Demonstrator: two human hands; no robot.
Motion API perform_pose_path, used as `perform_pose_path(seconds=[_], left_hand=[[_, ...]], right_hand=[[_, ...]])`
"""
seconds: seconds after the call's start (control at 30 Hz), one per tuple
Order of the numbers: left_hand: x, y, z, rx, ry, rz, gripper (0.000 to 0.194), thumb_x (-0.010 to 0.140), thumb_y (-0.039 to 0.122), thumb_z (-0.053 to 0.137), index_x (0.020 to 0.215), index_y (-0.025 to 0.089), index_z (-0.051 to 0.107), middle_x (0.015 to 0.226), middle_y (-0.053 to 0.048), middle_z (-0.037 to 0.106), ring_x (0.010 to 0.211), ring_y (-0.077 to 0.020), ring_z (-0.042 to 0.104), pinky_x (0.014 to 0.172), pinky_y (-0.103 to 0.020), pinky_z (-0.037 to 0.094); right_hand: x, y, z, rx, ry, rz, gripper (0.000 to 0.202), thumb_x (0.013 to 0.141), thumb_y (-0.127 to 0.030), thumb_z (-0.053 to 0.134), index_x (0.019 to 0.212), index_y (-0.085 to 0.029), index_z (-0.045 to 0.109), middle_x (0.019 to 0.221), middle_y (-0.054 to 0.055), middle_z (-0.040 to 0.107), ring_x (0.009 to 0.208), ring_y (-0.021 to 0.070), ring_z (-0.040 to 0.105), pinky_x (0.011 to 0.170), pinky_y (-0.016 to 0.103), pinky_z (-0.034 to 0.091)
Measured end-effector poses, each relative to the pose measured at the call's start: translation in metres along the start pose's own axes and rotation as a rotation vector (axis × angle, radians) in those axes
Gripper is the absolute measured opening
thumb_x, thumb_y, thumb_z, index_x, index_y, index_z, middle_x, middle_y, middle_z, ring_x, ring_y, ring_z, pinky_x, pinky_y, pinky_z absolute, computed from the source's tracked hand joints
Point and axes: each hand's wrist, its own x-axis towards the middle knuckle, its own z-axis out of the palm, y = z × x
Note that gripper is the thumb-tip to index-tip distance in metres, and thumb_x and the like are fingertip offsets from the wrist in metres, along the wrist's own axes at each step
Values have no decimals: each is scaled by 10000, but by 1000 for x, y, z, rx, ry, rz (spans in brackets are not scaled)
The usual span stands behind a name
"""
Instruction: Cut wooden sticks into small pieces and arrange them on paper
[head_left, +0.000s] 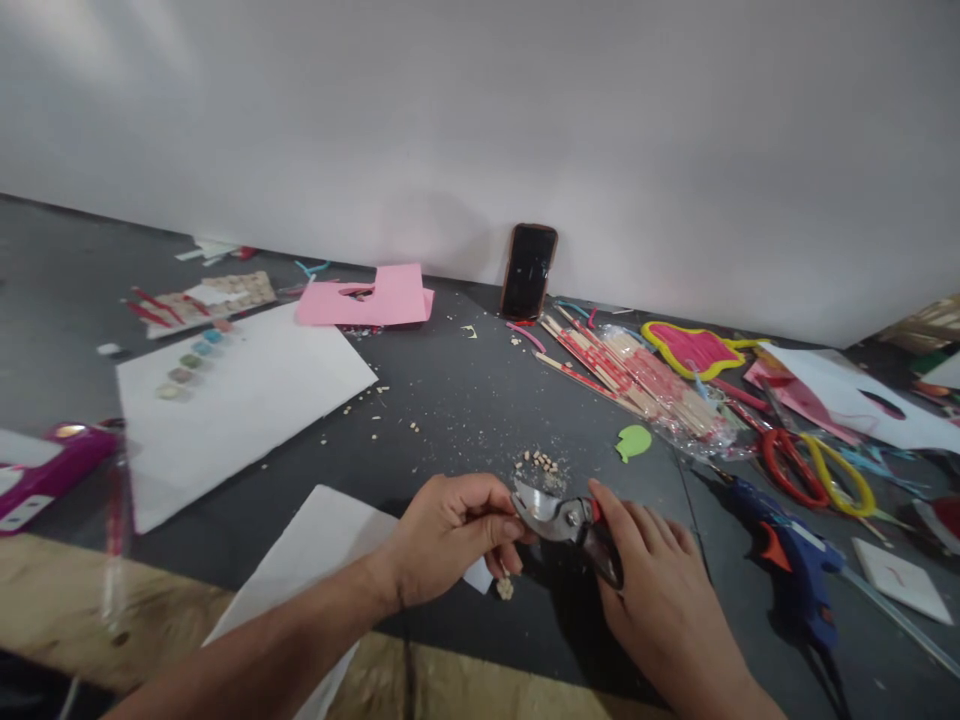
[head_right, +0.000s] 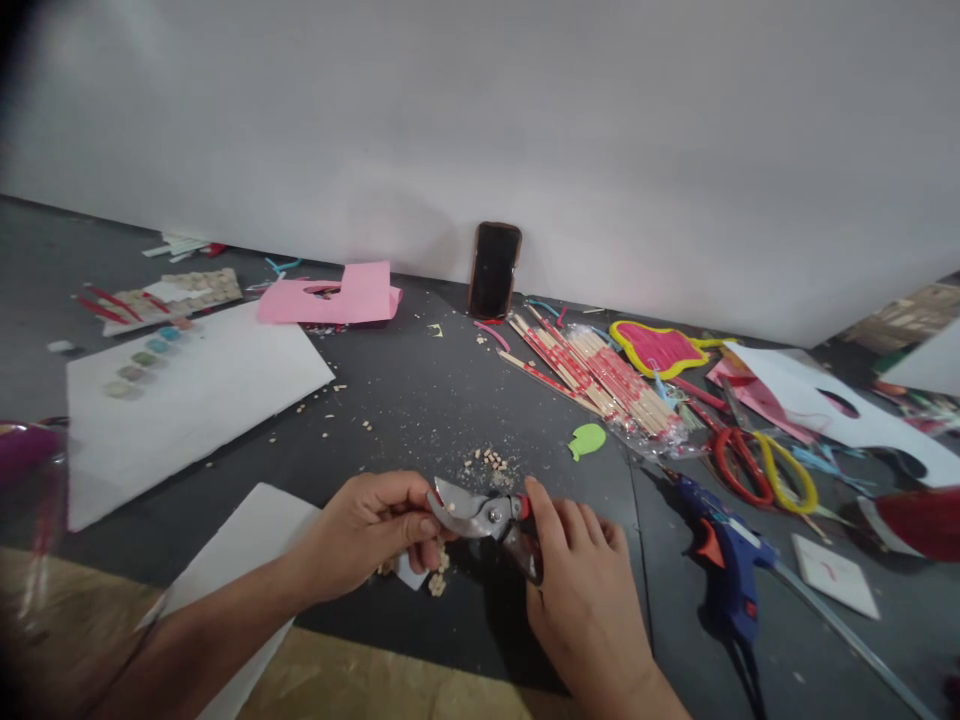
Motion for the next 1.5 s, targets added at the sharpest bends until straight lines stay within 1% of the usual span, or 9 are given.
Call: perform_pose_path(seconds=[0.23,0.37,0.57,0.7,0.83,0.97,1.1,1.17,1.5], left_hand=[[-1,-2,-1,81,-84,8,180,768,276,580,698,111,600,543,-28,652,437,-91,593,440,-178,482],[-2,-5,-1,11,-122,28,186,786,277,557,695,116,566,661,-49,680,475,-93,616,435,-176,493],[-2,-3,-2,-34,-137,-16,167,764,258,573,683,115,541,645,-39,669,444,-80,602,395,-151,470],[-4,-3,-1,-76,-156,-23,169,771,267,567,705,112,546,672,-47,676,440,-81,602,387,-156,474],[-4,-6,1,-120,-143,-34,176,799,281,544,727,121,539,696,-49,679,428,-80,596,367,-155,461],[-2,-6,1,-111,-115,-11,142,786,262,566,763,122,571,673,-35,673,444,-77,595,422,-168,481],[-1,-5,1,14,-38,15,73,759,195,581,769,124,598,537,2,628,445,-85,587,464,-181,493],[-1,-5,1,79,-16,37,93,776,183,547,740,120,605,536,-8,631,447,-87,588,464,-179,491],[-2,-12,-2,77,-113,72,156,814,242,504,733,125,567,683,-57,674,470,-104,616,384,-162,461]], right_hand=[[-1,-1,0,38,5,5,627,704,-93,445,1302,-228,311,1058,73,583,943,217,524,828,411,331],[-1,-1,-1,40,14,-4,649,691,-61,423,1310,-220,309,1056,72,586,942,211,524,842,416,314],[-2,0,-1,38,59,-42,614,648,-79,447,1250,-183,384,979,71,621,866,214,550,822,409,340],[-4,1,0,33,76,-103,594,606,-72,449,1193,-155,421,913,73,630,803,203,562,758,346,399],[-5,2,1,-2,67,-85,541,605,-72,454,1136,-177,450,867,59,635,742,199,570,691,318,428],[-2,2,2,12,35,-54,511,638,-99,472,1142,-179,443,870,55,631,749,204,568,703,330,424],[1,1,2,22,-6,-14,557,666,-120,475,1214,-186,397,958,70,617,845,223,558,740,355,396],[1,1,2,14,-3,6,588,677,-128,474,1251,-200,370,998,76,608,896,232,546,770,378,371],[-1,2,2,51,16,-19,612,705,-144,443,1301,-223,324,1045,75,610,917,220,550,853,454,281]])
